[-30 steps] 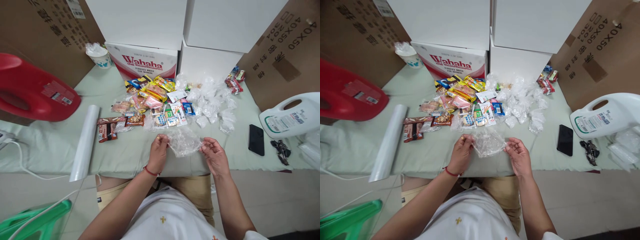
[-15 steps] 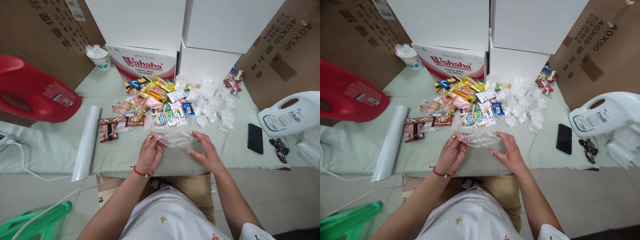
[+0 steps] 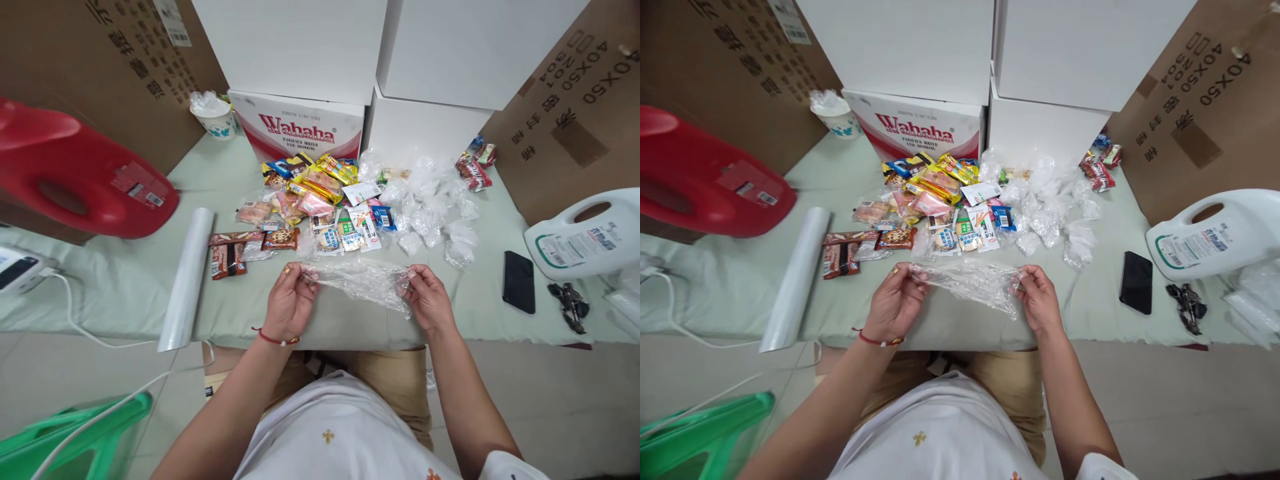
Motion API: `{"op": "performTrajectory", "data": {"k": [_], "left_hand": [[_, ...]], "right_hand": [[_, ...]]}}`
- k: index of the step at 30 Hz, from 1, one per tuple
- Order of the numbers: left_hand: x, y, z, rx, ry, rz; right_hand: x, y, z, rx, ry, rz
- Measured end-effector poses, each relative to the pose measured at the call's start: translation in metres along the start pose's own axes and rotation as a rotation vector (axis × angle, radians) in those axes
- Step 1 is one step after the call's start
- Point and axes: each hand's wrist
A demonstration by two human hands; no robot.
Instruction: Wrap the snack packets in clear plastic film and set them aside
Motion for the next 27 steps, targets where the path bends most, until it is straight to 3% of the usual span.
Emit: {"op": "performTrajectory", "data": {"k": [2,5,8,11,13,16,21,23,25,27], "left_hand": [[-0.007,-0.002,0.002,0.188,0.11,-0.193],[-0.012,-0.003,0.013,0.698,0.224,-0.672],[-0.001,-0.007,0.024,1.135,0.027,-1.218],[0.018,-0.018,0.021,1.29,-0.224,-1.554],[0.028,-0.027,0.013,1.286,-0.285,-1.621],[0.033,-0.033,0.001,1.161,-0.233,-1.483],[0.017,-0.023,-0.008,0.624,0.197,-0.83],[0.006,-0.022,-0.011,0.464,0.294,-0.667],[-0.008,-0.022,-0.01,0.415,0.365,-0.688],[-0.019,-0.021,-0.003,0.529,0.481,-0.834]], "right_hand": [[-0.003,-0.003,0.001,0.024,0.012,0.004],[-0.006,-0.006,0.0,0.023,0.008,0.041],[-0.006,-0.008,-0.002,0.033,-0.015,0.063],[-0.002,-0.008,-0.002,0.053,-0.043,0.08],[-0.001,-0.007,-0.002,0.062,-0.06,0.089],[-0.006,-0.005,-0.004,0.047,-0.043,0.119],[-0.024,-0.004,-0.009,0.016,0.039,0.131],[-0.027,-0.004,-0.01,0.038,0.016,0.131],[-0.027,-0.003,-0.011,0.046,-0.018,0.136],[-0.026,-0.003,-0.011,0.052,-0.043,0.137]]}}
Point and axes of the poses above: each hand's wrist, its own z-axis away from the middle knuckle, its own x-axis out of the palm, y = z × x, and after that the axes turned 15 degrees about -x, right-handed
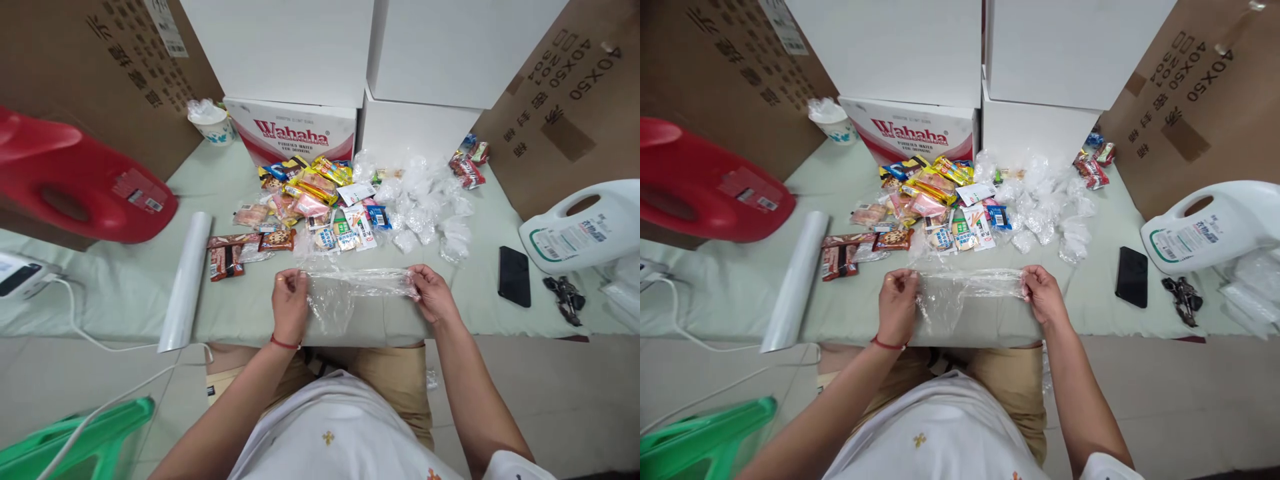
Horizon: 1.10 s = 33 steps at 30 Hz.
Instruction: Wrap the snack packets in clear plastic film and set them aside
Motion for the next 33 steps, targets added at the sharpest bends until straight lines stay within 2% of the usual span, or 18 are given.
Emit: {"op": "performTrajectory", "data": {"k": [2,4,6,7,9,12,15,18,21,23,25,29,31,33], "left_hand": [[-0.012,0.001,0.007,0.266,0.14,-0.172],[-0.02,0.011,0.015,0.638,0.152,-0.322],[-0.019,0.023,0.021,0.987,-0.007,-0.468],[-0.014,0.029,0.022,1.106,-0.12,-0.535],[-0.001,0.037,0.017,1.2,-0.327,-0.642],[0.019,0.038,0.004,1.064,-0.489,-0.718],[0.03,0.03,0.002,0.848,-0.436,-0.686],[0.037,0.022,0.019,0.73,-0.316,-0.589],[0.041,0.02,0.039,0.651,-0.33,-0.489],[0.038,0.022,0.042,0.53,-0.361,-0.39],[0.029,0.025,0.034,0.346,-0.333,-0.28],[-0.001,0.024,0.006,0.002,-0.137,-0.086],[-0.012,0.02,0.002,-0.06,-0.06,-0.041],[-0.016,0.018,0.008,-0.041,-0.037,-0.061]], "right_hand": [[0.001,-0.001,0.0,0.019,-0.025,0.004],[0.002,-0.002,-0.001,0.041,-0.053,0.013],[0.003,-0.004,-0.003,0.061,-0.088,0.028],[0.003,-0.005,-0.005,0.071,-0.109,0.032],[0.004,-0.007,-0.009,0.064,-0.121,0.005],[0.004,-0.008,-0.009,-0.032,-0.025,-0.106],[0.008,-0.002,0.009,-0.113,0.105,-0.157],[0.03,0.013,0.041,-0.085,0.067,-0.063],[0.061,0.026,0.06,-0.103,-0.028,0.12],[0.073,0.029,0.059,-0.156,-0.032,0.211],[0.072,0.029,0.05,-0.183,0.012,0.227],[0.048,0.024,0.035,-0.138,0.185,0.135],[0.043,0.021,0.037,-0.13,0.204,0.16],[0.05,0.017,0.044,-0.18,0.091,0.209]]}}
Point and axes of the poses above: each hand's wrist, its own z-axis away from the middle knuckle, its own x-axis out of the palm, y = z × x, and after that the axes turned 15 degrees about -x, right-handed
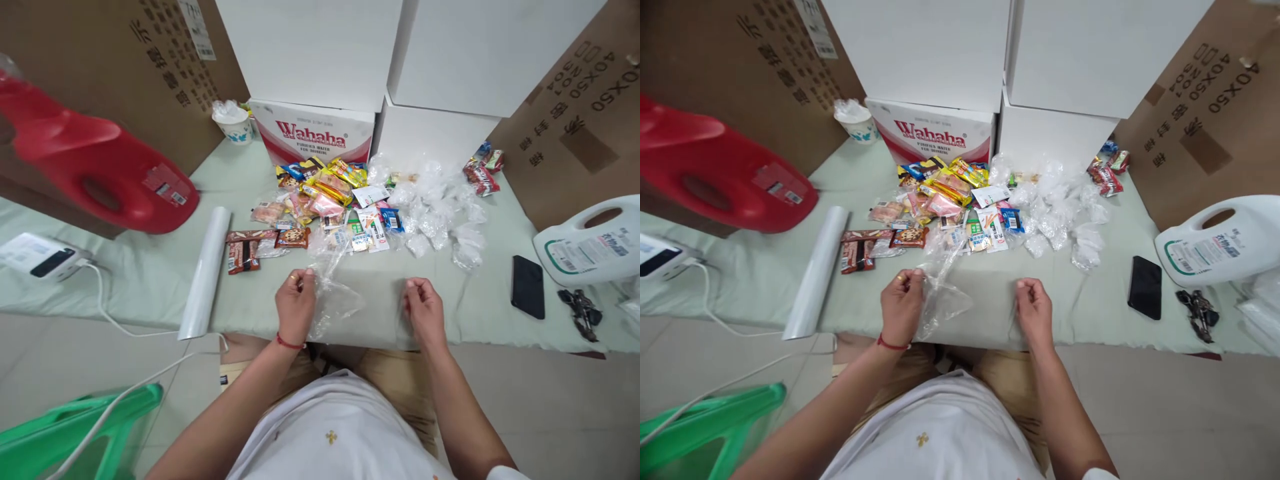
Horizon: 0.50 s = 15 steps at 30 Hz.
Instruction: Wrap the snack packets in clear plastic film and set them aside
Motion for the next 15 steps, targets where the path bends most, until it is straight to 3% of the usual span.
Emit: {"op": "performTrajectory", "data": {"k": [3,6,9,12,15], "left_hand": [[0.01,0.002,0.019,0.111,-0.056,-0.065],[0.02,0.006,0.028,0.168,-0.119,-0.071],[0.016,0.002,0.019,0.063,-0.071,-0.001],[-0.001,-0.011,0.002,-0.083,-0.003,0.09],[-0.018,-0.026,-0.007,-0.163,0.001,0.108]], "right_hand": [[0.027,-0.011,0.012,-0.166,-0.266,0.031],[0.051,-0.013,0.01,-0.189,-0.366,0.089],[0.046,-0.004,-0.001,-0.09,-0.262,0.079],[0.021,0.006,-0.008,-0.009,-0.096,0.035],[-0.004,0.013,-0.004,0.081,-0.044,0.015]]}}
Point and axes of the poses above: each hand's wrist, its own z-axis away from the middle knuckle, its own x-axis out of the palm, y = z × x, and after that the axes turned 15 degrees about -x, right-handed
